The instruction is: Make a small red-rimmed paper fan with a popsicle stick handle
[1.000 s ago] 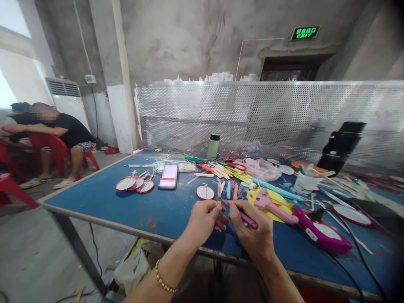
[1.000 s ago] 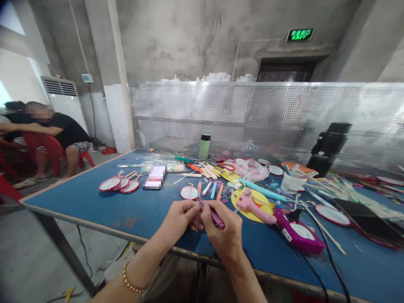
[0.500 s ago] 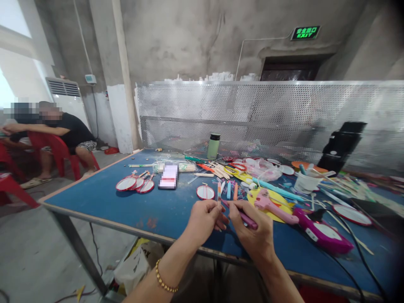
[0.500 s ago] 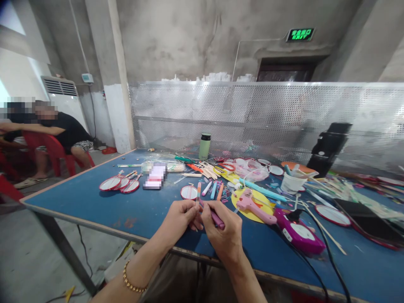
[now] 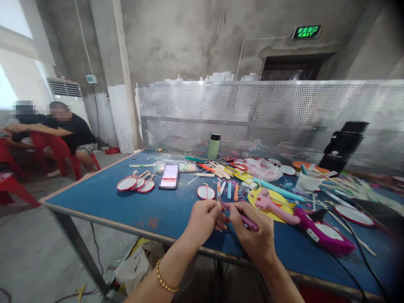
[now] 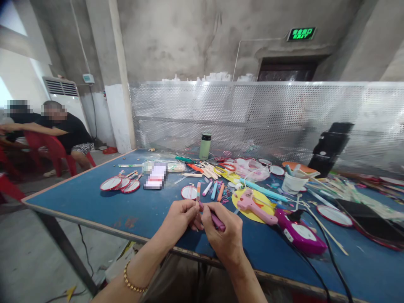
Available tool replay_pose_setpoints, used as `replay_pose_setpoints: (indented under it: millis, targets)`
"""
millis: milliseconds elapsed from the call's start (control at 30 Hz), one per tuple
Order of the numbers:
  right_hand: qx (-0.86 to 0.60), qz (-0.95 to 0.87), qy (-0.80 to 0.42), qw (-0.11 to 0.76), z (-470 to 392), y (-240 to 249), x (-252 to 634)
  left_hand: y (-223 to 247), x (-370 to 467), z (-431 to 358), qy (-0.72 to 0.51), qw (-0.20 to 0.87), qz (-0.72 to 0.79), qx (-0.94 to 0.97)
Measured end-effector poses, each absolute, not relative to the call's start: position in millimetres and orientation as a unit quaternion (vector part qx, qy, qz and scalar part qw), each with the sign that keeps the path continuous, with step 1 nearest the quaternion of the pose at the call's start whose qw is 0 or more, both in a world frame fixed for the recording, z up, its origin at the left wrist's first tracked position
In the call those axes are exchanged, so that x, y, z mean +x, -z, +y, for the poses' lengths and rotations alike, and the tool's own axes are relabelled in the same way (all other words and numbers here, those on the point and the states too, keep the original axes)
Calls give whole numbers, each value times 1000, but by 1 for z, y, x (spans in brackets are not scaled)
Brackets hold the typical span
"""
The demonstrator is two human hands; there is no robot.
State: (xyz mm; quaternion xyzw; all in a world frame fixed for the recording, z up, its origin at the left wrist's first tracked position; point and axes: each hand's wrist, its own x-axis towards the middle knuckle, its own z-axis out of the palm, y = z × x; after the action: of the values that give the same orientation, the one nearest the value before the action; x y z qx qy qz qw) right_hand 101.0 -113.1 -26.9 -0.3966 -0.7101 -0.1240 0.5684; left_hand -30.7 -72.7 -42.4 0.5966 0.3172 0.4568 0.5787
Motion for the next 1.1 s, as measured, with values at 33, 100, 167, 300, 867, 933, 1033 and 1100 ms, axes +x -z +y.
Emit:
replay_pose_setpoints:
  millis: [33,100,167,300,867,933,1033,1100]
  targets:
    - [-395,-712,123,567,-113,27,101,42,-31,-73,-457,576,316,599]
    - [-393,-715,121,566,-113,27,101,42,-31,-73,-456,575,316,602]
    - [-392,-713,122,568,-113,27,101,42,-30,-73,-456,577,316,600]
    - [-391,-706,129,576,-113,26,101,43,-29,-72,-457,583,321,590]
    - [-390,-718,108,566,-113,28,102,42,-30,-73,-455,576,321,598]
    - [-390,-719,107,566,-113,29,102,42,-29,-74,-457,577,321,597]
    - [-390,-716,115,568,-113,29,102,42,-29,-74,-458,579,321,593]
    - [-390,-717,114,566,-113,29,102,42,-29,-73,-458,578,320,595]
